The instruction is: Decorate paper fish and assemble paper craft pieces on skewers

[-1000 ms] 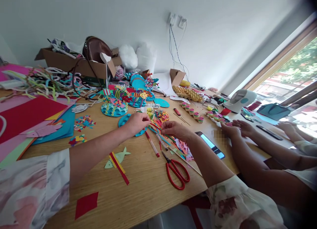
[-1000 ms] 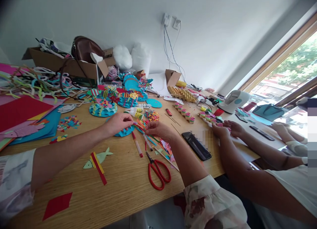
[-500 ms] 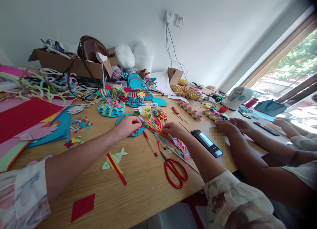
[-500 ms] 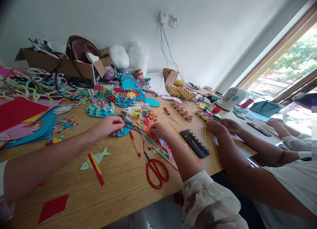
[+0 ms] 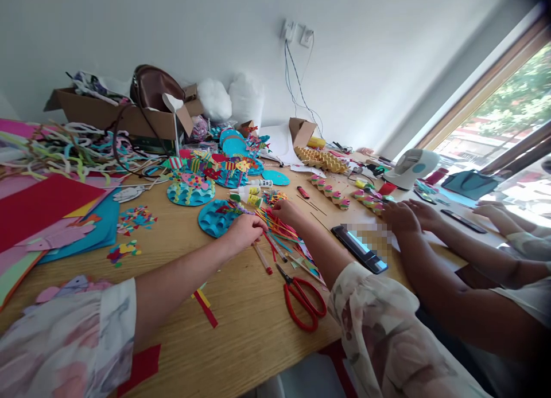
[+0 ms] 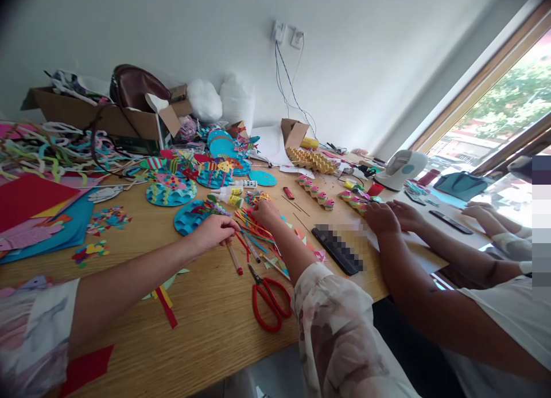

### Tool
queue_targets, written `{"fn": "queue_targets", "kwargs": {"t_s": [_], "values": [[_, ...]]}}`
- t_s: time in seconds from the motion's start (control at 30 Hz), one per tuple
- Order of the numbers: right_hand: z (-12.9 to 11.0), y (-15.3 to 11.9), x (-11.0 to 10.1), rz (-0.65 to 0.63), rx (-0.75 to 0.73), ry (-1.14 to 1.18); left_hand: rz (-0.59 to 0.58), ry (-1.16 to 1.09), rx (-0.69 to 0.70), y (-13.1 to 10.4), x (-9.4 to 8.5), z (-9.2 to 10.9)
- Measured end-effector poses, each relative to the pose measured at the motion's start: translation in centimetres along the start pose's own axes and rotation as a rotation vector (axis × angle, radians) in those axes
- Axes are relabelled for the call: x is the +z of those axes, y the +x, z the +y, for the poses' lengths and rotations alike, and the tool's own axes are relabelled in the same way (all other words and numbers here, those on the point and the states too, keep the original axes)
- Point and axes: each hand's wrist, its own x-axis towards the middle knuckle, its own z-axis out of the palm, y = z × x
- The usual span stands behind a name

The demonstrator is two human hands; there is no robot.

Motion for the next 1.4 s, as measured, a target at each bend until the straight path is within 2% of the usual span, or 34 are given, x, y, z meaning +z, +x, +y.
{"fn": "queue_targets", "kwargs": {"t_s": [0.27, 0.47, 0.8, 1.03, 1.27, 1.33, 1.4], "values": [[-0.2, 1.5, 0.8, 0.007, 0.013, 0.035, 0.011, -0.058, -0.001, 2.2, 2.3, -0.6], [0.0, 1.0, -0.3, 0.030, -0.004, 0.202, -0.023, -0.053, 0.002, 2.1, 2.5, -0.7], [0.2, -0.9, -2.9, 0.158, -0.155, 0.657, 0.025, -0.082, 0.101, 0.7, 1.3, -0.3], [-0.4, -2.4, -4.4, 0.211, -0.197, 0.828, 0.047, -0.194, 0.116, -0.8, 0.4, 0.9], [-4.0, -5.2, -5.4, 0.106, -0.283, 0.816, 0.043, -0.334, 0.143, -1.7, -1.4, 1.7], [-5.4, -6.4, -5.3, 0.064, -0.337, 0.694, 0.032, -0.361, 0.155, -2.2, -2.2, 1.9], [-6.7, -7.5, -5.0, 0.074, -0.362, 0.554, 0.011, -0.377, 0.162, -2.8, -2.9, 2.1]]}}
